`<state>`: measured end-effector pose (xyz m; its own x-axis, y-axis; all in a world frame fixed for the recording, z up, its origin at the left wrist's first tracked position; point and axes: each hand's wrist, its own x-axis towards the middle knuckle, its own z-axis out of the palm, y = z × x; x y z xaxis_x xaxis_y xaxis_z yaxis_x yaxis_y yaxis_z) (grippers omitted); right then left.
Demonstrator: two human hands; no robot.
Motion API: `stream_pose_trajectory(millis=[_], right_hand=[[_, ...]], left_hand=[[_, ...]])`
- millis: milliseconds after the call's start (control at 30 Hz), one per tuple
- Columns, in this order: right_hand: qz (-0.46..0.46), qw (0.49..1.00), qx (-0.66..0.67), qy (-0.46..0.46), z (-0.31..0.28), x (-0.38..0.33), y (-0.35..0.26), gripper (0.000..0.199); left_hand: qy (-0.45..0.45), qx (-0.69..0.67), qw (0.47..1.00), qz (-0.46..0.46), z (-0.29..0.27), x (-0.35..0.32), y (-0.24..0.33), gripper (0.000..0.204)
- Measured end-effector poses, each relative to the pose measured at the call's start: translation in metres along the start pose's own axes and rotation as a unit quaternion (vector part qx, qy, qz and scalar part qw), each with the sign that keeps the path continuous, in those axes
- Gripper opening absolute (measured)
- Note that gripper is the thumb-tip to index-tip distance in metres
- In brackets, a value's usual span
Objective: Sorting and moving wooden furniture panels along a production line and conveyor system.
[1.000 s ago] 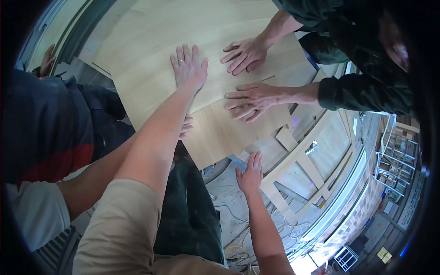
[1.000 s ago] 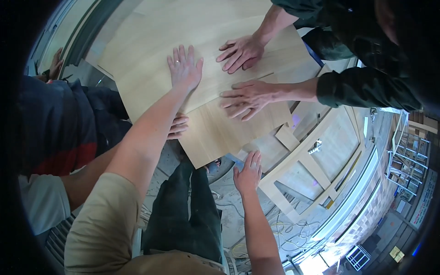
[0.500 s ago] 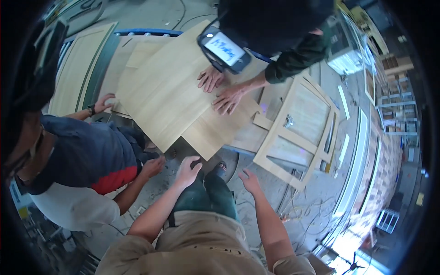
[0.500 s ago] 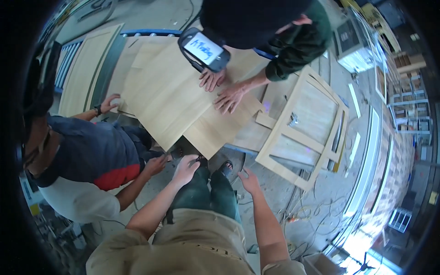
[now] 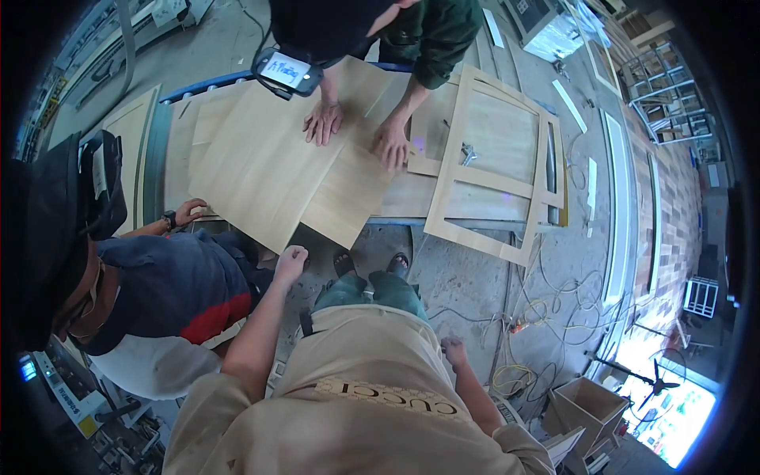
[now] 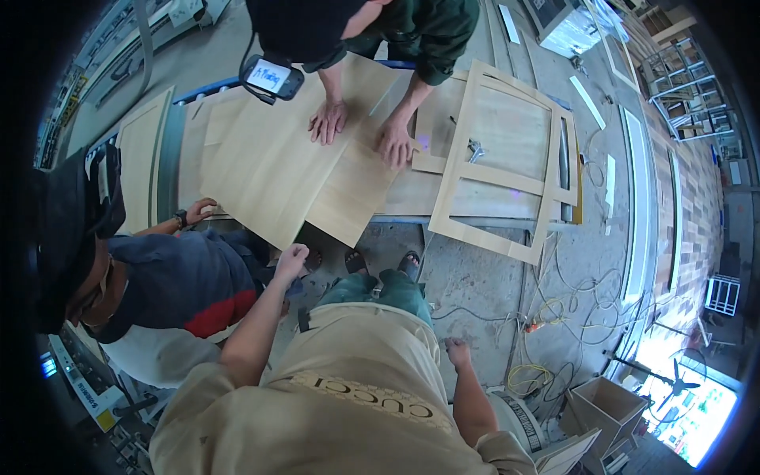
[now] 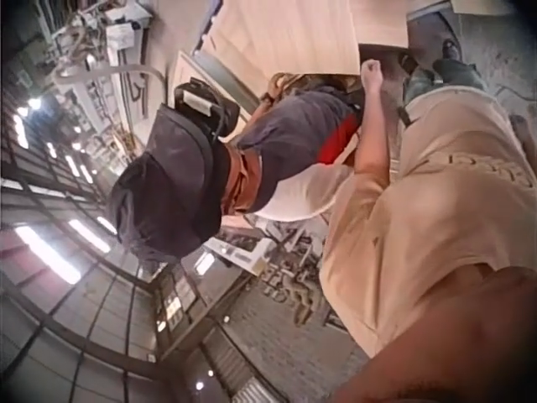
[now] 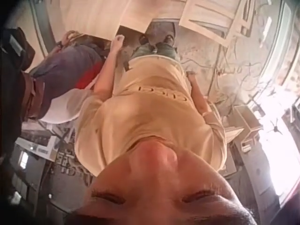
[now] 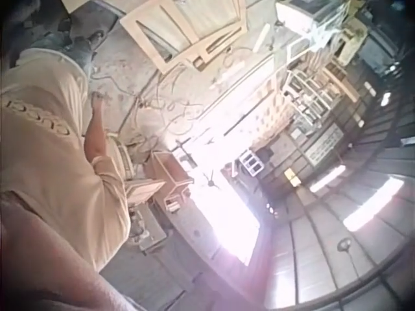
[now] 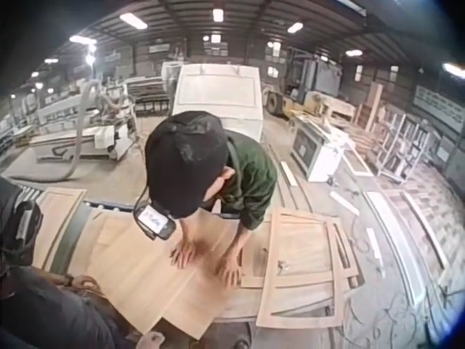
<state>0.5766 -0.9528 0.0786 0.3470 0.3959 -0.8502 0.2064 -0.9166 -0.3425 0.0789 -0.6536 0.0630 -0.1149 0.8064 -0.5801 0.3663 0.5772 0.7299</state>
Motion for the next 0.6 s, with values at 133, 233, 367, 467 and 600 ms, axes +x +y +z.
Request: stream_pose_trajectory(millis=[133,233,367,467,600], right_hand=[[-0.153,0.987,-0.046,0.020,-0.004,0.009,-0.041,0.032],[-0.101,0.994,0.044,0.001,-0.018,0.031,-0.056,0.031],[-0.136,0.988,0.071,-0.030,-0.045,0.069,-0.087,0.032],[-0.150,0.986,0.057,-0.040,-0.081,0.104,-0.073,0.031],[-0.117,0.991,0.035,-0.049,-0.095,0.145,-0.058,0.030]], left_hand=[[0.041,0.096,0.994,-0.023,0.005,-0.009,-0.015,0.028],[0.014,0.091,0.991,-0.094,0.019,-0.028,-0.023,0.032],[0.053,0.107,0.988,-0.098,0.027,-0.059,-0.066,0.035],[0.055,0.081,0.991,-0.090,0.049,-0.084,-0.062,0.034],[0.077,-0.051,0.990,-0.108,0.057,-0.122,-0.065,0.026]])
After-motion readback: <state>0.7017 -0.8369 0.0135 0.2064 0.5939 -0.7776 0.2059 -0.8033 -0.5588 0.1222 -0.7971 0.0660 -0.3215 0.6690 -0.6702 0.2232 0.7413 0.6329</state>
